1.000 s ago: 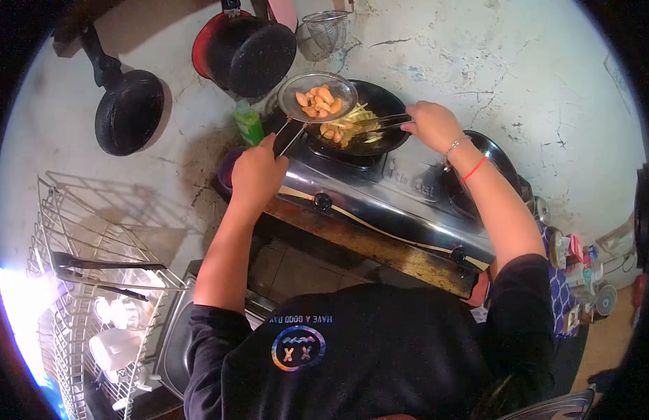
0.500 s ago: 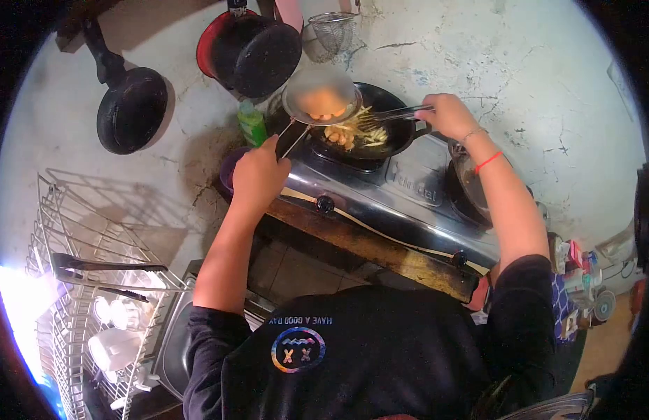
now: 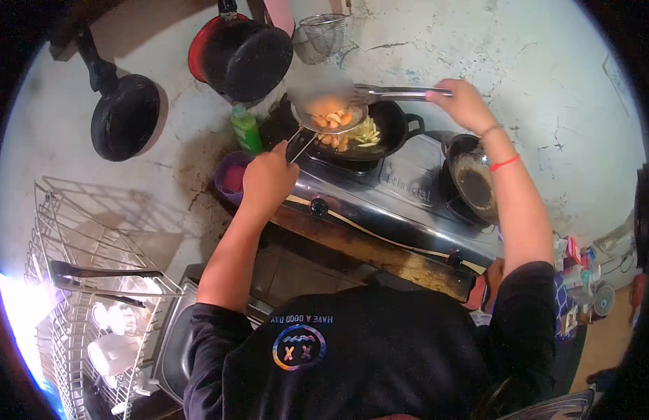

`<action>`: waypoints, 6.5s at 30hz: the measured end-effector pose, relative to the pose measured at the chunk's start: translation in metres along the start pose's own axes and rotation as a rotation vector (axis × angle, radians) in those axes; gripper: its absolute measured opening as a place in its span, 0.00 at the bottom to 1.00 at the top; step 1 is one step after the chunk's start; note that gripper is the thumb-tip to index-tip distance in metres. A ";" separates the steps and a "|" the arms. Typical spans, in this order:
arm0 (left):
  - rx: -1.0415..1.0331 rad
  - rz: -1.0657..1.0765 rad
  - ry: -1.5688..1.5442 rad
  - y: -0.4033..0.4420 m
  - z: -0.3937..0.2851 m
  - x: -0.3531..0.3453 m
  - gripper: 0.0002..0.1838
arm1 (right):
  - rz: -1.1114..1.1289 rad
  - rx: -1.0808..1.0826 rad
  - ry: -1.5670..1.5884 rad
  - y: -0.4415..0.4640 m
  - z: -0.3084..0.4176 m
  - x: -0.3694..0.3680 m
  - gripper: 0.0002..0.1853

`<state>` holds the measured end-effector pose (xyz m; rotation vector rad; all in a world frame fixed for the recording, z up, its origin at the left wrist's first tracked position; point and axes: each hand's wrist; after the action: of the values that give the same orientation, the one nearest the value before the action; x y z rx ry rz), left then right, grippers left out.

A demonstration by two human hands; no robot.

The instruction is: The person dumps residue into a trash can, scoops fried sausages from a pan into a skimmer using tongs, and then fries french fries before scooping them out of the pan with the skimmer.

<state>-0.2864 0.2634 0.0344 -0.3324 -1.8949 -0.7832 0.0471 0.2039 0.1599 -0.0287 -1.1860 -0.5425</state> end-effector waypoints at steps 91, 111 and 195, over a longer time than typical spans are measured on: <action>-0.083 -0.079 0.006 0.009 -0.008 -0.006 0.18 | -0.042 -0.160 0.087 -0.022 0.004 -0.055 0.26; 0.044 -0.046 -0.038 0.005 0.006 0.017 0.20 | 0.110 -0.216 -0.075 -0.056 -0.024 -0.070 0.27; -0.042 0.035 -0.105 0.009 -0.014 0.000 0.24 | -0.156 -0.008 -0.064 -0.020 0.031 -0.031 0.25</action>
<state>-0.2713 0.2613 0.0412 -0.4391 -1.9670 -0.7964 0.0039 0.2079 0.1396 0.0399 -1.2546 -0.6879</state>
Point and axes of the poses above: each hand's wrist, its own y-axis towards the middle knuckle, its own x-axis out of the back of the hand, z = x × y, and after that the axes turned 14 degrees about -x, right-handed
